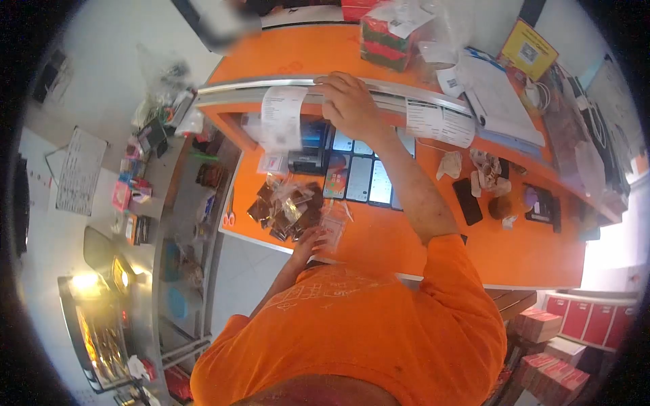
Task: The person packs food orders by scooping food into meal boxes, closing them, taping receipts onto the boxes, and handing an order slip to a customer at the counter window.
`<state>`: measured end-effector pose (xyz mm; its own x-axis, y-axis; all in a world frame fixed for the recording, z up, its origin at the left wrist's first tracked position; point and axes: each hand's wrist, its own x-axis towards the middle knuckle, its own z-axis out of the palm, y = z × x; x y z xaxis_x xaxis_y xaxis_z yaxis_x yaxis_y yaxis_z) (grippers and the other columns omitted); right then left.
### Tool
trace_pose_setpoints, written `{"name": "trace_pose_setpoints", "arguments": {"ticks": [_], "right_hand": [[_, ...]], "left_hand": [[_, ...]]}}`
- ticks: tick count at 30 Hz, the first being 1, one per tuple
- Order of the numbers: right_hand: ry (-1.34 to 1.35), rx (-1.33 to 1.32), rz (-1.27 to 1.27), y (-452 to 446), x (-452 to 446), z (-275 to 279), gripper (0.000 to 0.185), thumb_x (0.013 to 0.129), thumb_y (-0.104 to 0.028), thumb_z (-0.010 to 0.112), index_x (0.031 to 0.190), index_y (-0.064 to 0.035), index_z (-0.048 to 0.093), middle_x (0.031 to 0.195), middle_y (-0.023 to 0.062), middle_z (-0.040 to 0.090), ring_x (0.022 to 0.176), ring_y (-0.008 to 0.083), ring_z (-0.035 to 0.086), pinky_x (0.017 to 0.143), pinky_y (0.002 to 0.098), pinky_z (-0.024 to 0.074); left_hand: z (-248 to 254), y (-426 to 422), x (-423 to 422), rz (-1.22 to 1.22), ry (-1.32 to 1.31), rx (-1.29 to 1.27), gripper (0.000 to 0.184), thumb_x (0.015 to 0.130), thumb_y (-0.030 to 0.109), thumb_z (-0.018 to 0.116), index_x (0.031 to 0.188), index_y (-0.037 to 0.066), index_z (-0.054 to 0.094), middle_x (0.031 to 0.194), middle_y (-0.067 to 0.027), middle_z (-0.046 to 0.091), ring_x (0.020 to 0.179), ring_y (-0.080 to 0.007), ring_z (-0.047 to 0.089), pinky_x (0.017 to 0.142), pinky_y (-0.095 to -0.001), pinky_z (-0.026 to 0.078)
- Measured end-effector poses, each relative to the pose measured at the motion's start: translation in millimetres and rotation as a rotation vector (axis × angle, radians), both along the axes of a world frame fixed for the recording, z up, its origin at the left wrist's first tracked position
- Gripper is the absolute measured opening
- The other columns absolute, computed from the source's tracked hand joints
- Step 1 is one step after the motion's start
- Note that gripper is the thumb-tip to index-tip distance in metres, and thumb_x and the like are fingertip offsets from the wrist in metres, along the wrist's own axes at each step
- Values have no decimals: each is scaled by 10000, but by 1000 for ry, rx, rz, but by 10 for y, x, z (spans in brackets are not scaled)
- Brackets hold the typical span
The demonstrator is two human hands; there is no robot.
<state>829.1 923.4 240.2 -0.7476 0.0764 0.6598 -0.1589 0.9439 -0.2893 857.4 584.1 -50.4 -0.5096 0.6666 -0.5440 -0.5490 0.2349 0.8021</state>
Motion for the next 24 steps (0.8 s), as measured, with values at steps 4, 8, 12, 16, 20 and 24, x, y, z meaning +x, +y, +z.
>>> {"name": "trace_pose_setpoints", "arguments": {"ticks": [4, 8, 12, 16, 20, 24], "right_hand": [[-143, 182, -217, -127, -256, -277, 370, 944, -173, 553, 1302, -170, 646, 1426, 8, 588, 1433, 255, 400, 1187, 631, 126], [-108, 162, -297, -240, -321, -342, 358, 926, -168, 567, 1271, -204, 652, 1330, -17, 653, 1438, 230, 404, 1165, 689, 95], [-28, 172, -410, -346, -375, -454, 351, 911, -169, 575, 1252, -206, 648, 1287, -26, 670, 1446, 229, 402, 1157, 709, 82], [-66, 178, -450, -444, -398, -412, 368, 905, -154, 565, 1264, -193, 633, 1340, 4, 631, 1463, 259, 373, 1159, 715, 65], [280, 72, -650, -384, -403, -83, 404, 886, -233, 596, 1288, -193, 615, 1502, 17, 485, 1492, 299, 301, 1163, 708, 63], [380, 105, -1003, 499, -444, 395, 601, 870, -373, 662, 1430, -199, 529, 1564, 67, 421, 1515, 350, 250, 1140, 721, 180]], "left_hand": [[79, -147, 181, 77, 20, 4, 381, 1000, 358, 580, 1318, 147, 566, 1259, -19, 634, 1091, -200, 624, 866, -382, 473], [-10, -580, 282, 155, -42, -48, 388, 992, 333, 583, 1332, 145, 569, 1233, -17, 627, 1055, -193, 611, 901, -384, 466], [157, -905, 219, 206, -125, -99, 419, 997, 354, 583, 1358, 142, 556, 1237, -14, 627, 1009, -185, 600, 941, -382, 452], [11, -1182, -155, 153, -63, -59, 466, 1026, 377, 565, 1419, 139, 485, 1307, -41, 633, 1173, -225, 618, 931, -407, 486], [-16, -1550, -655, 110, 9, -79, 457, 1031, 371, 556, 1423, 145, 495, 1353, -63, 613, 1178, -251, 613, 930, -440, 479], [29, -2151, -1127, 110, 71, -135, 520, 1012, 411, 579, 1440, 131, 481, 1387, -97, 587, 1181, -267, 613, 938, -450, 490]]}}
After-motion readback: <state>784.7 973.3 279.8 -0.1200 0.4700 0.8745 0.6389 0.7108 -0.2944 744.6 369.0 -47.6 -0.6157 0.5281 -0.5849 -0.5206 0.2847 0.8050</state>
